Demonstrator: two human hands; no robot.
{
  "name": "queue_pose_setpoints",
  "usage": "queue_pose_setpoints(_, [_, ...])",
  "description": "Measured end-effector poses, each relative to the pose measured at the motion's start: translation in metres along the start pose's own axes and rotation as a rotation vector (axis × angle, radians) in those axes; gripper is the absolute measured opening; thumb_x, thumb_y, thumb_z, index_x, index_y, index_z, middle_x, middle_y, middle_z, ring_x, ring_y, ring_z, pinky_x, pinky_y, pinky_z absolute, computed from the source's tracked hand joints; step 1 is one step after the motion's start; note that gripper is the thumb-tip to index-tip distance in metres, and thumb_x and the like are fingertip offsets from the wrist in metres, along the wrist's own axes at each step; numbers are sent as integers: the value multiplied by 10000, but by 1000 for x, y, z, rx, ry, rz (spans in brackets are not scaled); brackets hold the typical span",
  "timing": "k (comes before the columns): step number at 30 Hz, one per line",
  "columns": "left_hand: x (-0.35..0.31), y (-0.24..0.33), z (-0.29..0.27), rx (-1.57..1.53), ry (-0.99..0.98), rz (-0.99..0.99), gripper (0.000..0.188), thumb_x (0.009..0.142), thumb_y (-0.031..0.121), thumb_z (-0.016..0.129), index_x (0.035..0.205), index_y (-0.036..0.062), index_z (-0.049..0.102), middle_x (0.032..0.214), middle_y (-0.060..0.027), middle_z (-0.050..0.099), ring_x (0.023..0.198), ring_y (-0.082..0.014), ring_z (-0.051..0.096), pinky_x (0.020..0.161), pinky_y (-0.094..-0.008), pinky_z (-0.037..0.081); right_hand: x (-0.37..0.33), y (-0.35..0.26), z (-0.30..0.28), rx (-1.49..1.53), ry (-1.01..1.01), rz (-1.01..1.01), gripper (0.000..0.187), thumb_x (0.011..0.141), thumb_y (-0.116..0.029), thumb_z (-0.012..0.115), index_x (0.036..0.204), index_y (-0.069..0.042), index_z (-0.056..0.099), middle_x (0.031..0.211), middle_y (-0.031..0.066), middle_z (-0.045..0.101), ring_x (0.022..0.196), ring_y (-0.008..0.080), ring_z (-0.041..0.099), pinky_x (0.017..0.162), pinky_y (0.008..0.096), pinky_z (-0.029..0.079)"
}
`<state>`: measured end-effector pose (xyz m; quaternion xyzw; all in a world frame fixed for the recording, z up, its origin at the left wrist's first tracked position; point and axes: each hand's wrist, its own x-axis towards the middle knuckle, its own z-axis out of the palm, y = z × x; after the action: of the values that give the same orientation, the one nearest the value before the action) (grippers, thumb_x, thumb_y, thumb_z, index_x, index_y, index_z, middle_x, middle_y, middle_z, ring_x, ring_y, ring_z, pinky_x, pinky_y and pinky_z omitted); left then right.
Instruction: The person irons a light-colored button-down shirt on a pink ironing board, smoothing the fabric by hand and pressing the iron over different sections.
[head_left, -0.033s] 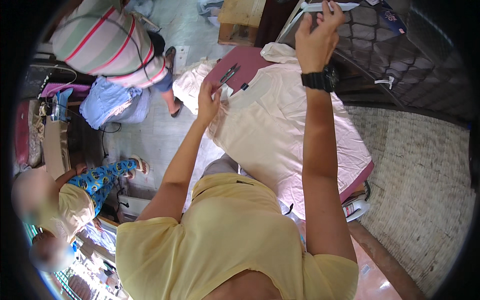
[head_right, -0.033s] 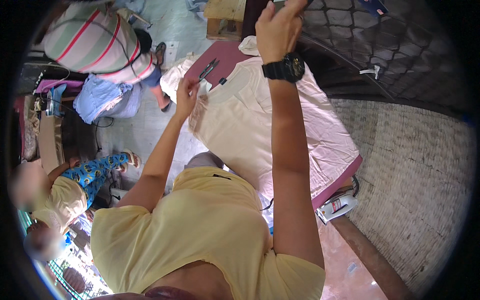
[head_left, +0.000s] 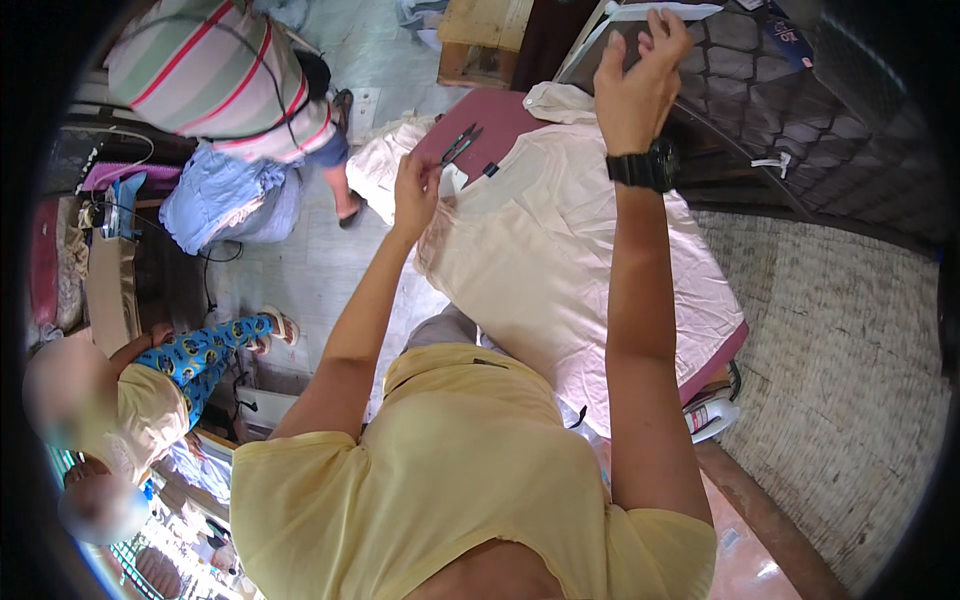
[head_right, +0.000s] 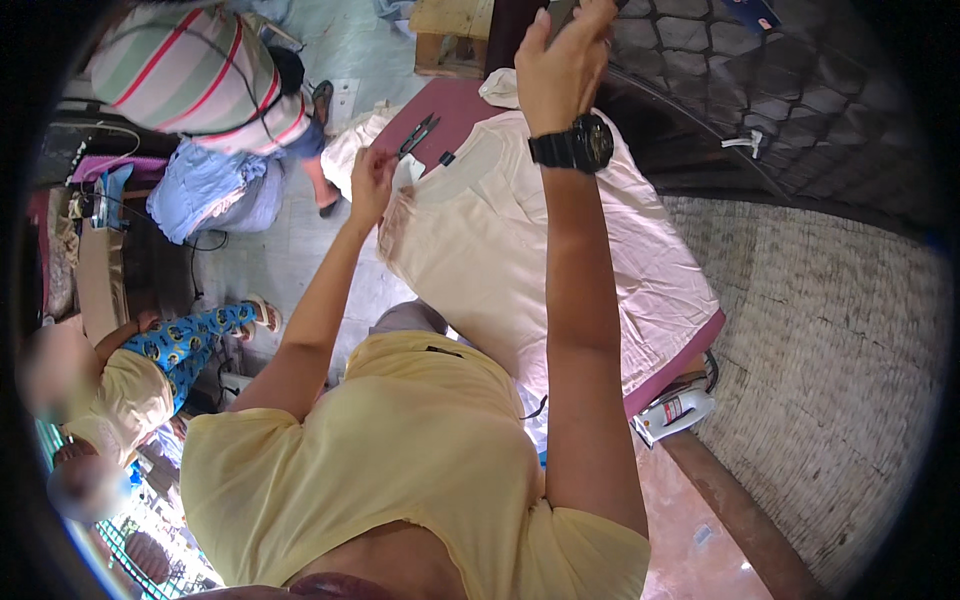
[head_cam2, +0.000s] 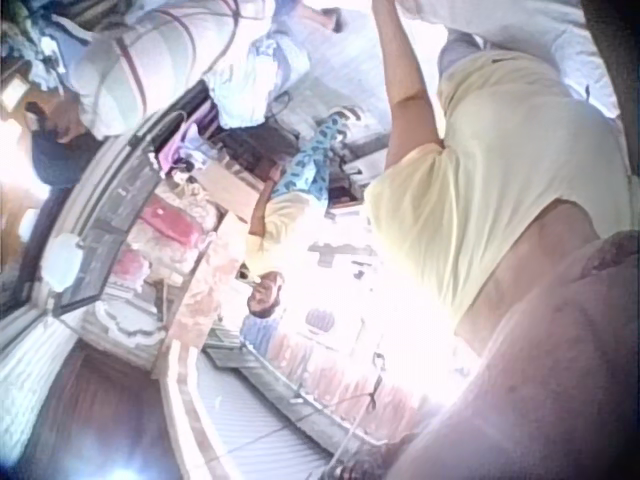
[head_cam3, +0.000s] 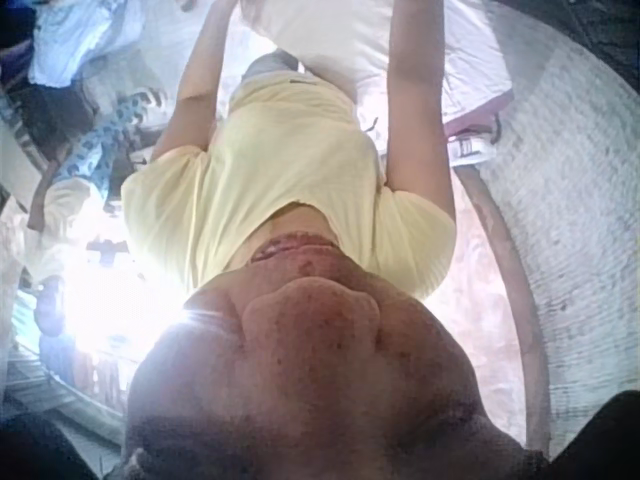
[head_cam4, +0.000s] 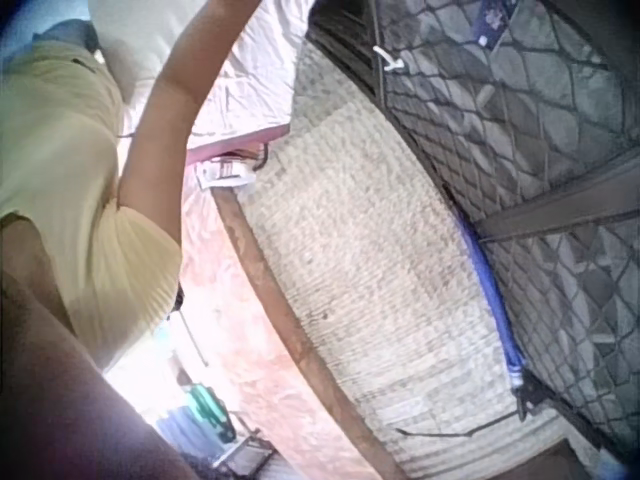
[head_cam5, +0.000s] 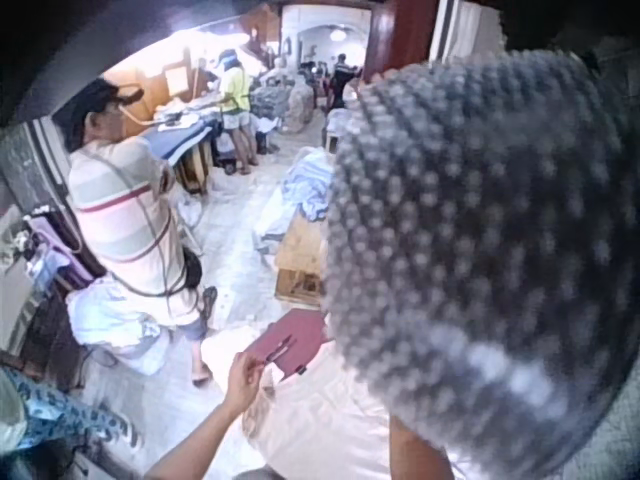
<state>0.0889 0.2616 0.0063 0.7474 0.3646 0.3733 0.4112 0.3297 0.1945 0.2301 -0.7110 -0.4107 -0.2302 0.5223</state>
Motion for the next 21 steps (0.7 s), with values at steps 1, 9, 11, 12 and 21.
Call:
queue_pose_setpoints(1, [11,-5,5,92,-36,29,167,852,52,664,994,-8,599,944,-144,553,806,-266,592,712,-356,480,-11,4,-8,21,-73,2,482,848,-40,658,1262,4,415,1179,208,608,1020,360,631,884,395,504])
queue_pose_setpoints(9, [60,-62,41,345,-161,92,259,745,115,764,915,23,592,866,-177,655,814,-349,648,729,-455,503,-225,30,-48,178,-588,384,483,838,-89,692,1254,-2,463,1200,195,562,1041,353,580,867,397,488])
queue_pose_setpoints(11, [56,-59,33,81,-68,-120,249,768,145,789,862,14,600,723,-143,661,654,-249,645,627,-370,504,-260,11,-61,296,-764,575,511,867,-144,720,1285,-7,458,1218,164,567,1002,260,617,829,329,516])
queue_pose_setpoints(12, [51,-28,32,54,-18,-114,236,781,147,792,845,16,607,692,-114,650,619,-193,616,602,-328,489,-268,3,-69,336,-873,705,553,874,-179,730,1316,-10,444,1234,161,563,989,222,624,825,314,517])
queue_pose_setpoints(21, [-99,95,62,-329,-810,-278,215,814,-69,680,994,38,630,945,-27,638,875,-120,613,781,-279,497,-285,29,-114,668,-231,1296,477,1020,-346,513,881,80,678,831,106,705,772,157,664,756,293,521])
